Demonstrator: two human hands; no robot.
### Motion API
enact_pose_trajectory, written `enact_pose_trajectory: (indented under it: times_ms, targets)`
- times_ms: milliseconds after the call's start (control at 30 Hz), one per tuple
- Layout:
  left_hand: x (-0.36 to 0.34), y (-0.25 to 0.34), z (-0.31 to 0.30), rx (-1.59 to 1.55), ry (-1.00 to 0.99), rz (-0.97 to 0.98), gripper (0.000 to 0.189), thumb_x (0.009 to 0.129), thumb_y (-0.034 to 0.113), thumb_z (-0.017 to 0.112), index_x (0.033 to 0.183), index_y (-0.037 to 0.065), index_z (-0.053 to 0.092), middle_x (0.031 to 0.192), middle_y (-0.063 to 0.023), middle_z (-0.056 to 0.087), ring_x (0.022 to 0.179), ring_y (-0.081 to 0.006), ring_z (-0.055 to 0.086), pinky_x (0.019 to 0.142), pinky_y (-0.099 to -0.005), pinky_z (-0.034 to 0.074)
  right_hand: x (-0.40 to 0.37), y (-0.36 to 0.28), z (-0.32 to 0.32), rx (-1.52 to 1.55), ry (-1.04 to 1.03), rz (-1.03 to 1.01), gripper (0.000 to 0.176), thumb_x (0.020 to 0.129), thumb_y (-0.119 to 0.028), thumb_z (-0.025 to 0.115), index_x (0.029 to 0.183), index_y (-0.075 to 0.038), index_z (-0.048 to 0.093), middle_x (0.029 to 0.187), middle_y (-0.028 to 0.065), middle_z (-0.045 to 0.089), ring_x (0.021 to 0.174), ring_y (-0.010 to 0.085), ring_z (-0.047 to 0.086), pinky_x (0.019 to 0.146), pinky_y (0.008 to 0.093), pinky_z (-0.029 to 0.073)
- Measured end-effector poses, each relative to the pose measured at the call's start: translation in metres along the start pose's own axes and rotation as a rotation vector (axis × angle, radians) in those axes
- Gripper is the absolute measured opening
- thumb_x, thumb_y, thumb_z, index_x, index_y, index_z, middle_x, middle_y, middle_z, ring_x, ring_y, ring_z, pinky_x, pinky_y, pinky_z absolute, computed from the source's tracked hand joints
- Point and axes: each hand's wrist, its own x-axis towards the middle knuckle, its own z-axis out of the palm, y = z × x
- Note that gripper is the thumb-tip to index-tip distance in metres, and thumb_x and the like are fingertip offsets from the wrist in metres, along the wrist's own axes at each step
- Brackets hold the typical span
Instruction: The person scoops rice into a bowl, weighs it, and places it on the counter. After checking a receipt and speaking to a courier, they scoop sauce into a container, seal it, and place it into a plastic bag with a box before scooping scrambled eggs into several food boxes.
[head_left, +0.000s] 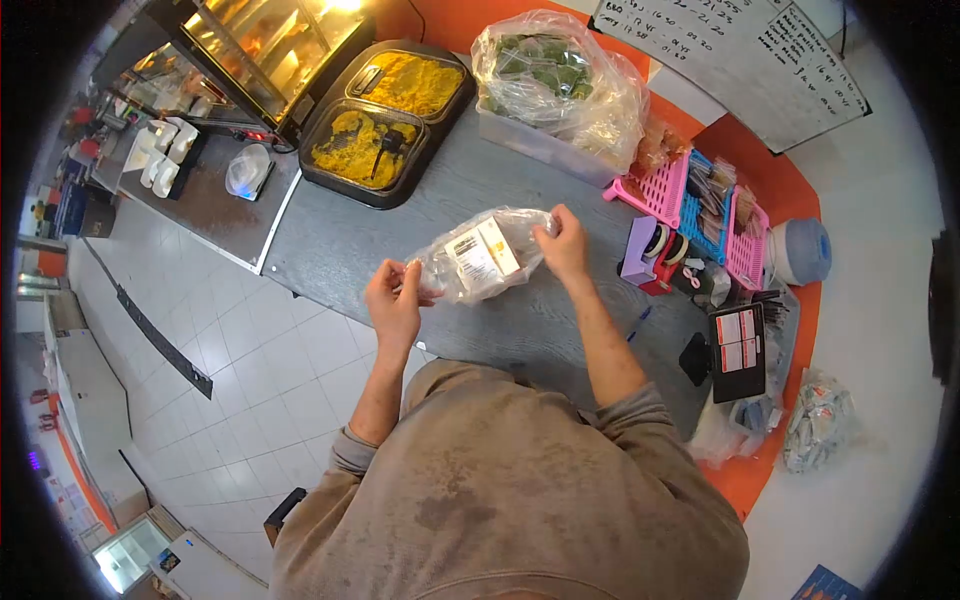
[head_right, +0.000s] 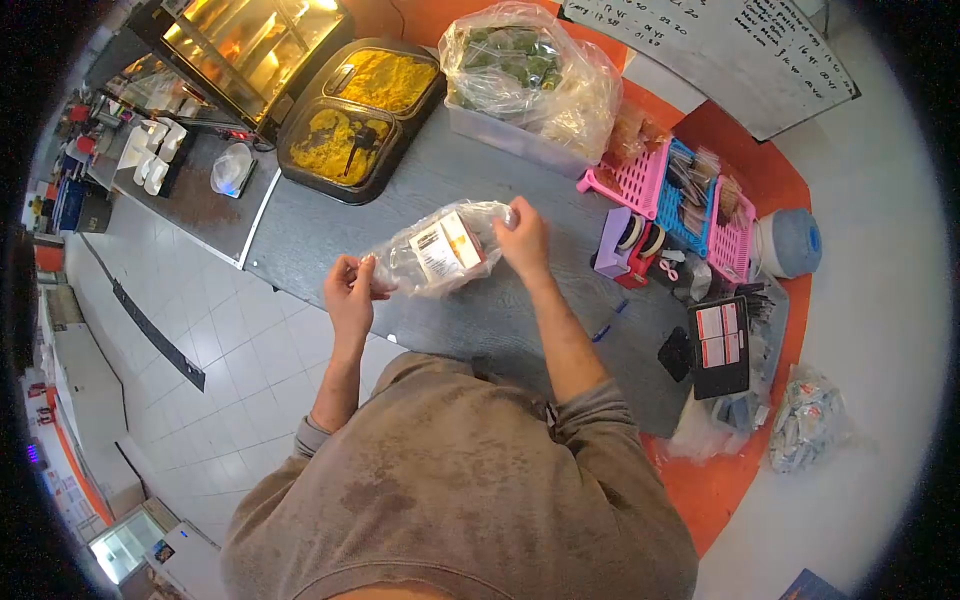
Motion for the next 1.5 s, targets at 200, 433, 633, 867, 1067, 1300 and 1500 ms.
enact_pose_trajectory:
  times_ms: [200, 433, 633, 867, 1067, 1300, 1500]
  targets:
    - [0.012, 0.006, -0.002, 0.139, -0.008, 0.051, 0.023, 0.089, 0.010, 0.059, 0.072, 0.003, 0.045, 0.058, -0.0060, 0.055, 0.044, -0.0125, 0.057, 0.035, -0.0226, 0.042, 0.021, 0.009, -0.005, 0.439, -0.020, 0.207, 0.029, 0.073, -0.022, 0.070, 0.086, -0.002, 0.053, 0.064, 0.0105, 0.055, 0.058, 0.0218, 0.056, 0.056, 0.0336, 0.045]
    - [0.012, 0.062, -0.001, 0.273, -0.026, 0.163, 0.018, 0.085, 0.005, 0.062, 0.074, 0.001, 0.048, 0.056, -0.0072, 0.056, 0.044, -0.0114, 0.057, 0.035, -0.0228, 0.041, -0.009, -0.015, -0.047, 0.215, 0.253, -0.216, 0.024, 0.071, -0.006, 0.067, 0.062, -0.003, 0.045, 0.058, 0.0028, 0.047, 0.054, 0.0087, 0.041, 0.050, 0.0290, 0.034]
    - [0.014, 0.086, 0.031, 0.322, -0.252, 0.104, 0.021, 0.084, 0.010, 0.067, 0.093, 0.003, 0.050, 0.059, -0.0037, 0.059, 0.049, -0.0105, 0.058, 0.039, -0.0220, 0.039, -0.032, -0.086, -0.087, 0.311, 0.053, -0.269, 0.017, 0.071, -0.004, 0.064, 0.078, -0.003, 0.048, 0.056, -0.0003, 0.046, 0.053, 0.0086, 0.043, 0.049, 0.0290, 0.035]
    - [-0.007, 0.022, -0.015, 0.730, -0.125, 0.651, 0.050, 0.074, 0.023, 0.079, 0.110, 0.001, 0.053, 0.083, -0.0098, 0.065, 0.076, -0.0176, 0.065, 0.064, -0.0296, 0.050, -0.038, -0.033, -0.120, 0.216, -0.074, -0.292, 0.053, 0.071, -0.018, 0.076, 0.116, -0.007, 0.049, 0.091, 0.0083, 0.063, 0.085, 0.0165, 0.059, 0.075, 0.0319, 0.046]
    - [0.011, -0.102, 0.009, 0.569, -0.215, 0.746, 0.053, 0.073, 0.026, 0.077, 0.114, 0.001, 0.056, 0.095, -0.0134, 0.066, 0.091, -0.0235, 0.063, 0.090, -0.0418, 0.043, -0.051, 0.000, 0.004, -0.114, -0.137, -0.689, 0.096, 0.069, -0.025, 0.077, 0.144, -0.008, 0.020, 0.115, 0.0143, 0.061, 0.104, 0.0275, 0.057, 0.095, 0.0428, 0.039]
    - [0.015, -0.084, 0.016, 0.393, -0.268, 0.546, 0.061, 0.081, 0.021, 0.068, 0.132, 0.000, 0.041, 0.122, -0.0168, 0.055, 0.111, -0.0266, 0.053, 0.095, -0.0388, 0.041, -0.038, -0.031, 0.057, 0.454, -0.556, -0.041, 0.045, 0.070, -0.014, 0.068, 0.113, -0.005, 0.060, 0.097, 0.0149, 0.065, 0.096, 0.0306, 0.060, 0.091, 0.0437, 0.041]
    - [0.031, -0.105, 0.055, 0.905, -0.550, 0.831, 0.066, 0.089, 0.034, 0.055, 0.141, 0.004, 0.029, 0.142, -0.0153, 0.036, 0.129, -0.0257, 0.035, 0.105, -0.0378, 0.032, -0.100, -0.075, 0.066, 0.120, -0.046, -0.417, 0.035, 0.070, -0.005, 0.066, 0.105, -0.009, 0.063, 0.116, 0.0156, 0.054, 0.118, 0.0323, 0.045, 0.092, 0.0466, 0.039]
